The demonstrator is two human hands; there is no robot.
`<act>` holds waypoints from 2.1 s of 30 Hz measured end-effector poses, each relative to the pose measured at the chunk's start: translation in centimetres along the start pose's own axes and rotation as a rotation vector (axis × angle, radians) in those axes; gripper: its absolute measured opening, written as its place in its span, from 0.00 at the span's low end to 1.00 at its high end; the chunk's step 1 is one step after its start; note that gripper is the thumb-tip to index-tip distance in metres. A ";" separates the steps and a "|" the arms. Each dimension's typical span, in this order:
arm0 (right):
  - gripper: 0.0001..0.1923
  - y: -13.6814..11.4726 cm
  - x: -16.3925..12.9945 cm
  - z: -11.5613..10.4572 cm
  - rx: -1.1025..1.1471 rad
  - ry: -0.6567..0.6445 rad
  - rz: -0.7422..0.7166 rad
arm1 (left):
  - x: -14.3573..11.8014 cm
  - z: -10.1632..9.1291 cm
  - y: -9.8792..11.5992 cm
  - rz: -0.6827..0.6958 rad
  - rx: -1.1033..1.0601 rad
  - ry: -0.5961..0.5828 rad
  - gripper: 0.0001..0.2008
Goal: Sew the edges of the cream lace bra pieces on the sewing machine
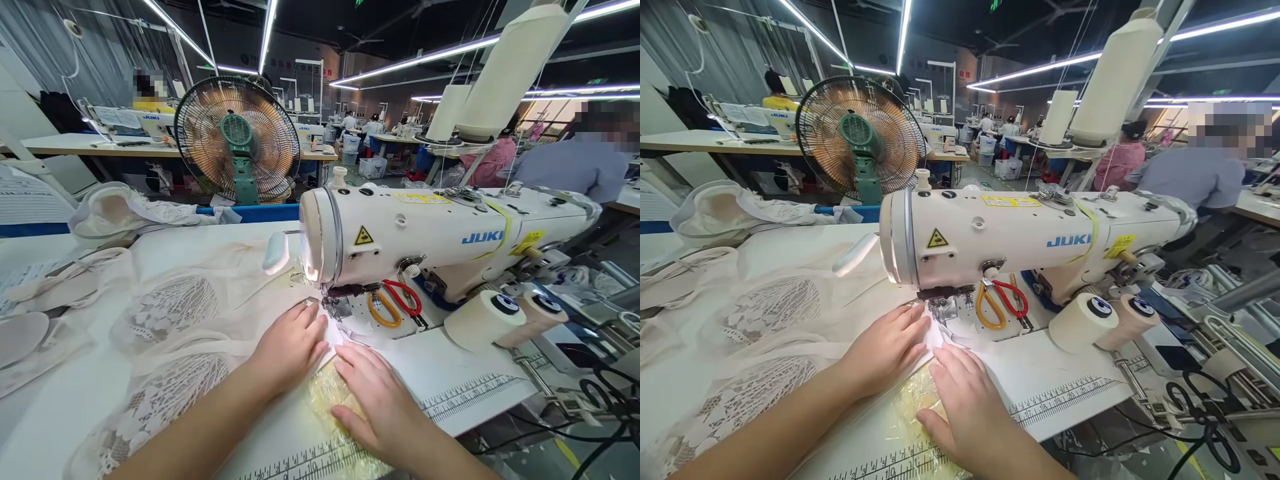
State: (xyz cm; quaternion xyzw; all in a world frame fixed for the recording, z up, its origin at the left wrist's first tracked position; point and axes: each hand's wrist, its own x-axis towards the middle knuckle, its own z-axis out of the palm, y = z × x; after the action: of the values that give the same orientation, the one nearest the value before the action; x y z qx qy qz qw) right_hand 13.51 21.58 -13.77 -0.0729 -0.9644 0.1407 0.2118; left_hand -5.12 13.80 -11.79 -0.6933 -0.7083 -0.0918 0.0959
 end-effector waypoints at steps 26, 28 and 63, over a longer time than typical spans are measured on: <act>0.18 0.0 0.1 -0.4 0.035 0.000 -0.006 | 0.6 -1.2 -0.1 0.008 -0.032 -0.097 0.18; 0.18 0.0 0.2 -0.4 0.049 -0.010 0.005 | 0.6 -1.2 0.0 0.000 -0.035 -0.101 0.18; 0.22 0.3 0.4 -0.6 0.125 -0.056 0.104 | -0.7 -0.8 -0.5 0.379 0.052 0.042 0.16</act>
State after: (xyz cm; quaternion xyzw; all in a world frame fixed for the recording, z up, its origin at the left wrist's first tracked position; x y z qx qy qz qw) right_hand 13.42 22.06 -13.21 -0.1055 -0.9542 0.2136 0.1812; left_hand -5.57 12.89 -11.23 -0.8094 -0.5652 -0.0681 0.1443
